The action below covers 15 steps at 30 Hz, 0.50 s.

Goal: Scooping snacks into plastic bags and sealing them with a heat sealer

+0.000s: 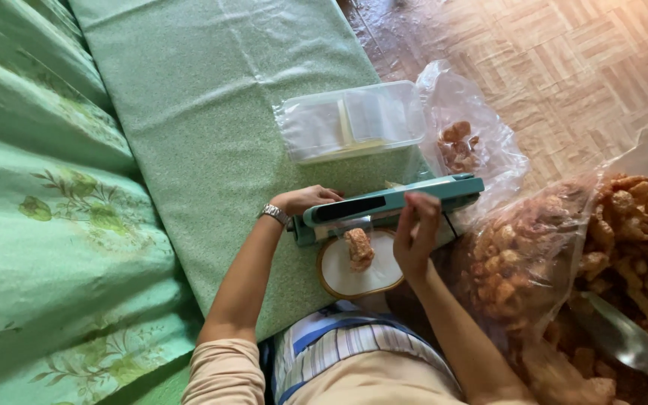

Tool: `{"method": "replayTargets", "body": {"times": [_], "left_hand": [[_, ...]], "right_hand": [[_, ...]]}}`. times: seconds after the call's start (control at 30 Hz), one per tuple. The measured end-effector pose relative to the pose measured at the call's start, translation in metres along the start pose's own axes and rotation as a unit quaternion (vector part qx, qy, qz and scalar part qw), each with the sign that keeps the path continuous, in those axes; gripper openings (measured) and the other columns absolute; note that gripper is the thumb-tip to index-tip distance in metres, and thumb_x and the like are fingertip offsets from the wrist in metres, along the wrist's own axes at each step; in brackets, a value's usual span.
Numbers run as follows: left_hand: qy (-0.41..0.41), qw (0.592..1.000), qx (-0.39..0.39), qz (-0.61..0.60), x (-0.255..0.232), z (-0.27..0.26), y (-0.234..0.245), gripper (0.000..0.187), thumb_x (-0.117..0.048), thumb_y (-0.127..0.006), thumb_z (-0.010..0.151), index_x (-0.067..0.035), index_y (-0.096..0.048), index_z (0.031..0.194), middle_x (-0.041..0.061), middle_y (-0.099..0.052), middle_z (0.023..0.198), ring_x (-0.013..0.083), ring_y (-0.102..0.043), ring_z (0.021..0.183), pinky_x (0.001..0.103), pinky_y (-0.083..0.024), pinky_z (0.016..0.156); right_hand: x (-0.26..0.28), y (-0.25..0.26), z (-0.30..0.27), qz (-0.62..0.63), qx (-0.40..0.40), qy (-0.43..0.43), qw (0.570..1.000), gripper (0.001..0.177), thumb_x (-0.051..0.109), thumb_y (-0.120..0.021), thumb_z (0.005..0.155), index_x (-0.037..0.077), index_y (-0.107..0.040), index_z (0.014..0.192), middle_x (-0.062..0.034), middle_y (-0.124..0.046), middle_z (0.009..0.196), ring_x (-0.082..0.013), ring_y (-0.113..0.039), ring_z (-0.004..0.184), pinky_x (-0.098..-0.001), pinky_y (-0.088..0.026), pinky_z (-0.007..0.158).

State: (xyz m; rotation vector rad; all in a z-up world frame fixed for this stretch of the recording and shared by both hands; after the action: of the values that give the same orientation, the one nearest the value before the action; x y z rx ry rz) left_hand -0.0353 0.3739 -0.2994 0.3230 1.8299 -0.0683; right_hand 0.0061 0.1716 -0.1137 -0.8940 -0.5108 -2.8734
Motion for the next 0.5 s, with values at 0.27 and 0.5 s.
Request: {"method": "replayTargets", "body": {"times": [0.27, 0.5], "left_hand": [[0.069, 0.991, -0.003, -0.116, 0.065, 0.033, 0.006, 0.034, -0.04, -0.055, 0.095, -0.011, -0.07, 0.085, 0.0, -0.063, 0.08, 0.0123, -0.053, 0.075, 0.028, -0.04, 0.069], [0.116, 0.935, 0.089, -0.322, 0.058, 0.028, -0.008, 0.015, -0.015, -0.058, 0.084, -0.002, -0.064, 0.082, 0.013, -0.06, 0.074, 0.0211, -0.059, 0.071, 0.024, -0.043, 0.065]], "right_hand": [[-0.034, -0.124, 0.019, 0.114, 0.164, -0.092, 0.975, 0.054, 0.042, -0.041, 0.103, 0.003, -0.041, 0.14, -0.0195, -0.061, 0.108, -0.0351, -0.06, 0.101, -0.0426, -0.046, 0.086], [-0.053, -0.159, -0.024, -0.072, 0.235, -0.04, 0.968, 0.056, 0.044, -0.045, 0.099, 0.008, -0.041, 0.141, -0.0117, -0.058, 0.109, -0.0331, -0.055, 0.101, -0.0445, -0.044, 0.085]]}}
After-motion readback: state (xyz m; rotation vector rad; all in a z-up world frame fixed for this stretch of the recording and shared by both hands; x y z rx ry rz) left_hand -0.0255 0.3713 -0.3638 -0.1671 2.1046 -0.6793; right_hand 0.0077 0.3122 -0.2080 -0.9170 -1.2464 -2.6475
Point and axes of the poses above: each hand's wrist, its own z-axis towards the middle knuckle, its own y-axis out of the back of the hand, x = y × z, the point moved 8 cm from there along z, towards the middle knuckle
